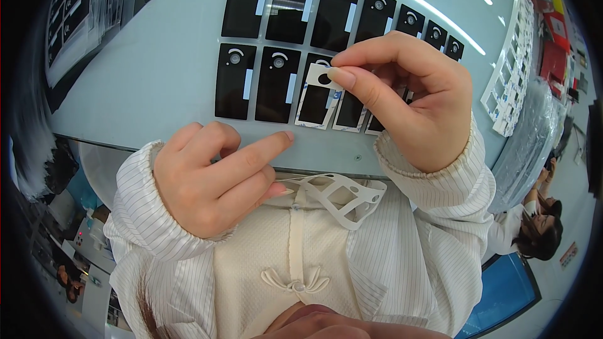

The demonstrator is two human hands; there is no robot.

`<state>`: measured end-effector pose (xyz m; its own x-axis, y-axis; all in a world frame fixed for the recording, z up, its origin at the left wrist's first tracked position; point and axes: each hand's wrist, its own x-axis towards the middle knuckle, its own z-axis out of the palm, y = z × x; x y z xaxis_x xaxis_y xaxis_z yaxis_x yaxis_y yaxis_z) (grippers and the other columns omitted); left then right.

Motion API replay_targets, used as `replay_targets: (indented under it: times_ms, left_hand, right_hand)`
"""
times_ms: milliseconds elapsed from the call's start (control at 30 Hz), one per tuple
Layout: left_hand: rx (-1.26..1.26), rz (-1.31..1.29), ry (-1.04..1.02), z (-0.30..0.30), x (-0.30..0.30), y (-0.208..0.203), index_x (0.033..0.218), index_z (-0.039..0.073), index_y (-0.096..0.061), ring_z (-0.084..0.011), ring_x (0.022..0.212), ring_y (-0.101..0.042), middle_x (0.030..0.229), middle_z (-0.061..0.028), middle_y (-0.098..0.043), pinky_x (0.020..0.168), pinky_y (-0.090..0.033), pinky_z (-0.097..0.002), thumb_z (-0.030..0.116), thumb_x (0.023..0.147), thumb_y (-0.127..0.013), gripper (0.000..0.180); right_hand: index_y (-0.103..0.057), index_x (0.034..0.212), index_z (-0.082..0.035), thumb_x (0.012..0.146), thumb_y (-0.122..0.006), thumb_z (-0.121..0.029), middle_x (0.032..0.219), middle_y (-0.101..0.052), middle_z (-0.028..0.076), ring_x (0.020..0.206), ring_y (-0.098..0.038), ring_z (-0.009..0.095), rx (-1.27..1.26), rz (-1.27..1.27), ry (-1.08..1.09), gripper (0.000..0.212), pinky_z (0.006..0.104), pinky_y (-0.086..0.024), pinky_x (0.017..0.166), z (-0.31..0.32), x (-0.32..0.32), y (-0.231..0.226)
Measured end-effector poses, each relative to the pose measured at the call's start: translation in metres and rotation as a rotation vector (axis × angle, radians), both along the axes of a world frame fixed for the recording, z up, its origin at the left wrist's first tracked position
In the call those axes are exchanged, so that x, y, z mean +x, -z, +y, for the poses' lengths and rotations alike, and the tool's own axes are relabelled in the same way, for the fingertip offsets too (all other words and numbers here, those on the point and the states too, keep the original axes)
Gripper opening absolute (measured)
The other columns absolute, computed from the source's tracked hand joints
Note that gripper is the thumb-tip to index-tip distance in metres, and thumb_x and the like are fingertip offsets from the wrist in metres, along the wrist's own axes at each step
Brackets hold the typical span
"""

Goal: Manually picking small components from a plastic frame and adhering them to base units on an assembly line.

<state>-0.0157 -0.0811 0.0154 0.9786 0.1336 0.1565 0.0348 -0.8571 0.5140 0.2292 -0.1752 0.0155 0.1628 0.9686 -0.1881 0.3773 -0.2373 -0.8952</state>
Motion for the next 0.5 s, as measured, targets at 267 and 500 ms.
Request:
replay_targets:
  times_ms: [267,500]
  left_hand:
    - [0.002,-0.011,0.003,-0.0011,0.0001,0.0012,0.072,0.003,-0.061,-0.0194,0.068,-0.051,0.113,-0.0092,-0.073,0.054,-0.041,-0.0290,0.022,0.074,-0.077,0.024]
    - [0.018,-0.021,0.016,-0.0004,-0.0002,0.0006,0.073,0.005,-0.061,-0.0191,0.068,-0.052,0.113,-0.0103,-0.073,0.054,-0.039,-0.0285,0.023,0.075,-0.077,0.024]
  right_hand:
    - [-0.072,0.100,0.002,0.088,-0.074,0.001,0.088,-0.070,0.002,0.072,-0.060,0.003,0.010,-0.022,0.001,0.012,0.0149,-0.044,0.061,-0.0003,-0.0001,0.0004]
    - [-0.072,0.100,0.002,0.088,-0.074,0.001,0.087,-0.070,0.001,0.071,-0.059,0.002,0.013,-0.028,0.009,0.012,0.0145,-0.043,0.060,-0.0001,-0.0012,0.0016]
